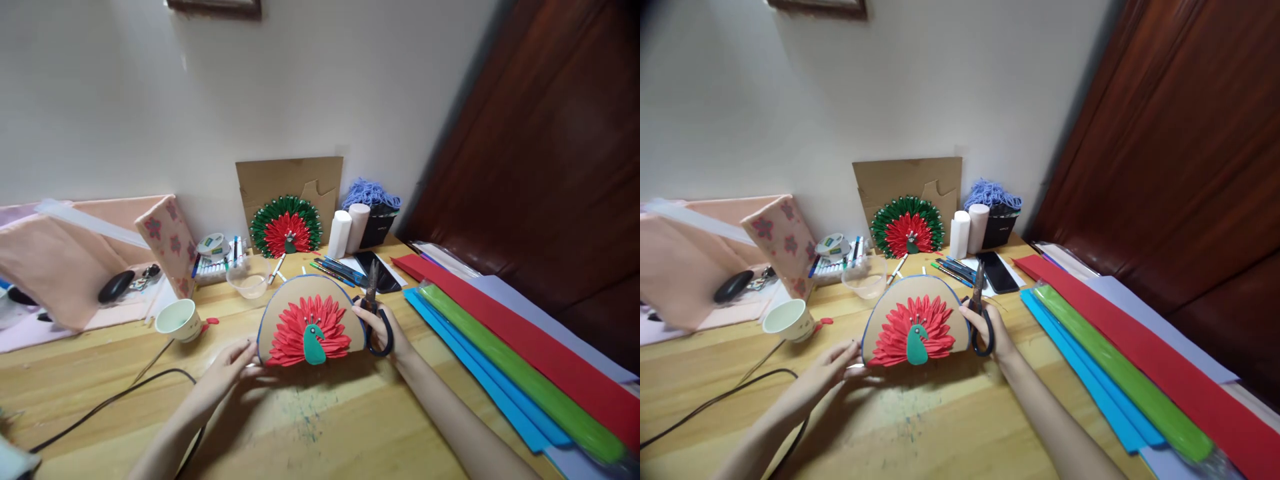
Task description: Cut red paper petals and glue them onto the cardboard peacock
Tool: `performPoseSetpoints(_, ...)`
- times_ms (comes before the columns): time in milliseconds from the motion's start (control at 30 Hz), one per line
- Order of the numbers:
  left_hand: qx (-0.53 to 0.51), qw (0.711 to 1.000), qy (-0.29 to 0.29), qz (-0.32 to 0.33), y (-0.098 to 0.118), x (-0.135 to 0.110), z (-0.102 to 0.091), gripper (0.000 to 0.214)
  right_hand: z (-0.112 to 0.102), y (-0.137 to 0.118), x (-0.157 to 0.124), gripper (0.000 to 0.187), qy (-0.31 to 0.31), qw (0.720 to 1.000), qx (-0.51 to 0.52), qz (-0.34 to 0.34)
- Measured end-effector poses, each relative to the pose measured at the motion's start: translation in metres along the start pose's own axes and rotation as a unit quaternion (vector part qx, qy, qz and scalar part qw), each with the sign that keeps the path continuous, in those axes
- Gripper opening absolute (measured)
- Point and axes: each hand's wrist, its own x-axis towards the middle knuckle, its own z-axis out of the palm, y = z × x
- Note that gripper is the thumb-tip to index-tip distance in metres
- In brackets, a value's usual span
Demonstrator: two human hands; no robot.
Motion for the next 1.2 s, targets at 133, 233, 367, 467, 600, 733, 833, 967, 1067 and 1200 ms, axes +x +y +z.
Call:
performPoseSetpoints(133,0.016,0.995,0.096,0.019,-0.007,-0.008,0.001,0.046,0.019,0.000,-0.001,0.029,-0.042,0.998,-0.050,0.023)
performPoseSetpoints(233,-0.024,0.992,0.120,0.020,-0.012,-0.013,-0.006,0.046,0.033,-0.002,0.004,0.037,-0.054,0.995,-0.036,0.072)
performPoseSetpoints(367,-0.081,0.977,0.184,0.070,-0.027,-0.020,-0.022,0.042,0.052,0.000,0.006,0.059,-0.116,0.975,0.068,0.179)
performPoseSetpoints(467,-0.121,0.965,0.209,0.100,-0.038,-0.022,-0.029,0.036,0.064,0.007,-0.006,0.071,-0.195,0.956,0.069,0.206)
performPoseSetpoints(600,-0.153,0.959,0.221,0.091,-0.044,-0.022,-0.029,0.035,0.074,0.021,-0.023,0.069,-0.253,0.946,0.049,0.200)
performPoseSetpoints(733,-0.156,0.966,0.199,0.059,-0.044,-0.023,-0.022,0.038,0.073,0.028,-0.024,0.052,-0.129,0.974,0.039,0.179)
performPoseSetpoints(833,-0.147,0.971,0.186,0.037,-0.044,-0.025,-0.017,0.042,0.065,0.030,-0.019,0.041,-0.048,0.990,0.029,0.131)
performPoseSetpoints(967,-0.159,0.977,0.139,0.019,-0.044,-0.029,-0.012,0.041,0.052,0.031,-0.016,0.038,-0.015,0.994,0.028,0.100)
performPoseSetpoints(1067,-0.174,0.982,0.075,0.022,-0.039,-0.031,-0.011,0.039,0.047,0.029,-0.014,0.040,0.010,0.995,0.031,0.094)
performPoseSetpoints(1200,-0.150,0.984,0.087,0.051,-0.023,-0.022,-0.015,0.042,0.045,0.019,-0.008,0.041,0.000,0.995,0.013,0.094)
